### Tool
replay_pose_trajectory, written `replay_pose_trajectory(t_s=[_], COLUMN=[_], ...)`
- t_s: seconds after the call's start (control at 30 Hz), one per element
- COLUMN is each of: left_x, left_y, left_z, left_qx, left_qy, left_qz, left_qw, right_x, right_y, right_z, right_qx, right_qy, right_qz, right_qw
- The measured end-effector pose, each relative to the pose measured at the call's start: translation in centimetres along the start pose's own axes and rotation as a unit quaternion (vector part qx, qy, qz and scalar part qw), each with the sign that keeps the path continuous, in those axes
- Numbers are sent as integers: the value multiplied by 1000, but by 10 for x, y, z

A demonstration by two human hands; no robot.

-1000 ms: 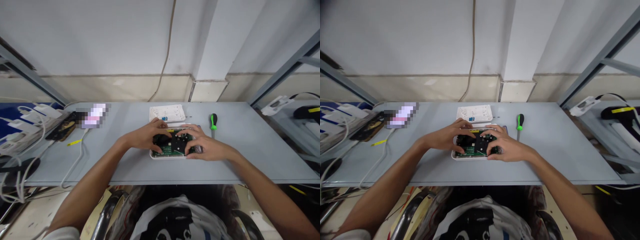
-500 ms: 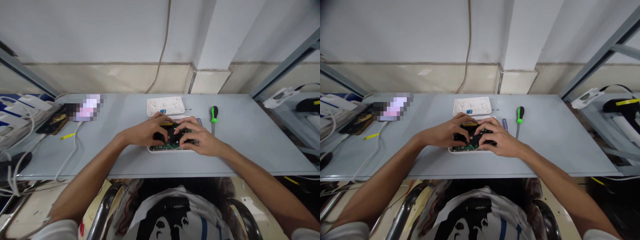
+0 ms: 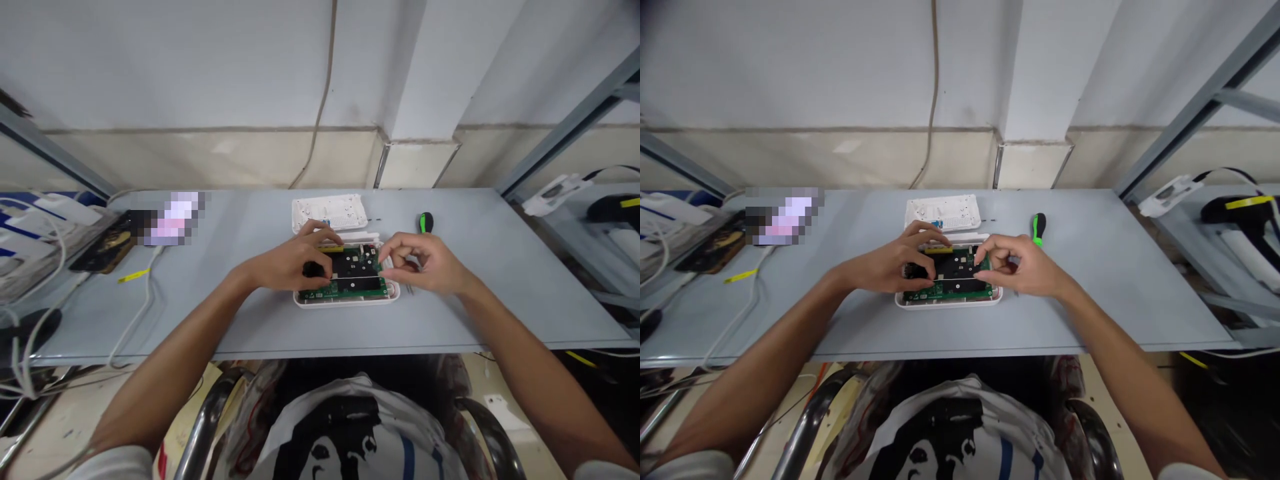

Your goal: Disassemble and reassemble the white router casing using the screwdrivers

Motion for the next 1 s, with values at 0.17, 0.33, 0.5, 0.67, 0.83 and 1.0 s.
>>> replay_pose_trajectory(t_s=[0.17,0.33,0.5,0.67,0.83,1.0], left_x=[0,-5,-12,-28,-33,-43], left_y=[0,-2,-25,-35,-37,-53], left_z=[0,3,29,77,87,84], left_qx=[30,21,40,176,231,285], left_qy=[19,6,-47,-163,-232,-312], left_qz=[-16,-10,-110,-148,-107,-144], left_qw=[999,1000,992,959,939,895], right_x=[-6,-3,-1,-3,1,3], right_y=[-3,-18,-43,-49,-39,-36], right_z=[-12,-22,-21,-26,-30,-29], right_qx=[176,248,268,272,293,270], right_qy=[84,101,77,73,62,52], right_qz=[78,-8,-153,-238,-223,-215], right_qw=[978,963,948,929,928,937])
Point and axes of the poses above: each hand's wrist, its own x-axis towards the middle knuckle, its own y-axis out of the palm, z = x × y, the point moved 8 cm from there along x, towards the middle knuckle, and after that the axes turned 3 degrees about y, right-handed, at the moved point
